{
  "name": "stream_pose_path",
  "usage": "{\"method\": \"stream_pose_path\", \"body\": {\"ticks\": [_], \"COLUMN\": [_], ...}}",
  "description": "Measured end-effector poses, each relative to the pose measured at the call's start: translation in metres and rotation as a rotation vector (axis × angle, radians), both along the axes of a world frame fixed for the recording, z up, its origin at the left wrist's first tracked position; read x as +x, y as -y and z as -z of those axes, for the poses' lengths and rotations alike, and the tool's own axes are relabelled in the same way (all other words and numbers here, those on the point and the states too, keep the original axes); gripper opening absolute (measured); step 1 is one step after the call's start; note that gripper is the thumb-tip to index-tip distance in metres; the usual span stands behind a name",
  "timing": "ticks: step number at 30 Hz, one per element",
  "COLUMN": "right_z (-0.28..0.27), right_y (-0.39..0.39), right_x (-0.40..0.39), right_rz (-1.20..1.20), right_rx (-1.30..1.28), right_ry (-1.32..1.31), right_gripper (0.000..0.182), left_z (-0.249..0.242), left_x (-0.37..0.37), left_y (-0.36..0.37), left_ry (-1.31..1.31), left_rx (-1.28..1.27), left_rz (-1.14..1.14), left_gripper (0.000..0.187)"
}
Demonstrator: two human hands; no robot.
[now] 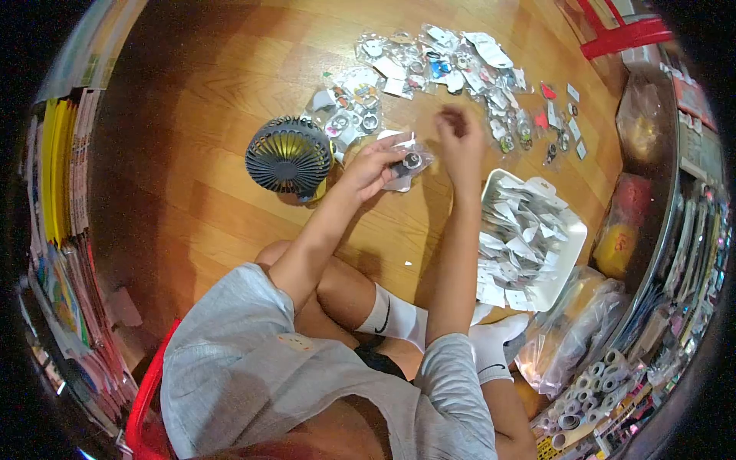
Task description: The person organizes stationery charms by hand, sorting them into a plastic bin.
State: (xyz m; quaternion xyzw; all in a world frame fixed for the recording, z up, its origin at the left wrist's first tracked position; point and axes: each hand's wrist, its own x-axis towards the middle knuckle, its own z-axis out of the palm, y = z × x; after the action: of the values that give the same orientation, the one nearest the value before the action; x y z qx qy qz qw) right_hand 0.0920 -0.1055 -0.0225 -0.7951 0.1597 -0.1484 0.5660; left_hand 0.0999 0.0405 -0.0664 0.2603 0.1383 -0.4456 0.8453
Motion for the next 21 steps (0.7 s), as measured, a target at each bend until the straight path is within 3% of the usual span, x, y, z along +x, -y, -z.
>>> {"method": "stream_pose_path", "body": {"ticks": [1, 4, 6, 8, 12, 16, 18, 21], "right_z": [0.003, 0.014, 0.043, 0.031, 0.05, 0.056, 0.042, 0.015], "right_y": [0.004, -0.01, -0.035, -0.066, -0.077, -0.039, -0.024, -0.007], "right_x": [0.004, 0.032, 0.059, 0.073, 0.072, 0.056, 0.046, 0.02], "right_rz": [0.122, 0.12, 0.024, -0.118, -0.039, 0.0, 0.052, -0.004], "right_rx": [-0.098, 0.038, -0.118, -0.675, -0.623, -0.447, 0.137, 0.395], "right_ry": [-0.043, -0.038, -0.236, -0.605, -0.609, -0.346, -0.216, -0.132], "right_gripper": [0.016, 0.023, 0.033, 0.039, 0.038, 0.028, 0.018, 0.016], "left_z": [0.008, 0.015, 0.009, 0.007, 0.009, -0.001, 0.007, 0.004], "left_x": [-0.001, -0.004, -0.006, -0.005, -0.003, -0.003, -0.003, -0.002], "left_y": [0.003, 0.003, 0.004, 0.004, -0.004, -0.001, -0.001, 0.0], "left_ry": [-0.001, -0.032, -0.021, -0.026, -0.004, -0.093, -0.018, -0.034], "left_rx": [0.046, 0.148, 0.135, 0.207, 0.264, 0.199, 0.154, 0.195], "left_rz": [-0.034, -0.088, -0.095, -0.068, -0.08, -0.138, -0.07, -0.129], "left_gripper": [0.033, 0.034, 0.027, 0.023, 0.025, 0.031, 0.034, 0.034]}}
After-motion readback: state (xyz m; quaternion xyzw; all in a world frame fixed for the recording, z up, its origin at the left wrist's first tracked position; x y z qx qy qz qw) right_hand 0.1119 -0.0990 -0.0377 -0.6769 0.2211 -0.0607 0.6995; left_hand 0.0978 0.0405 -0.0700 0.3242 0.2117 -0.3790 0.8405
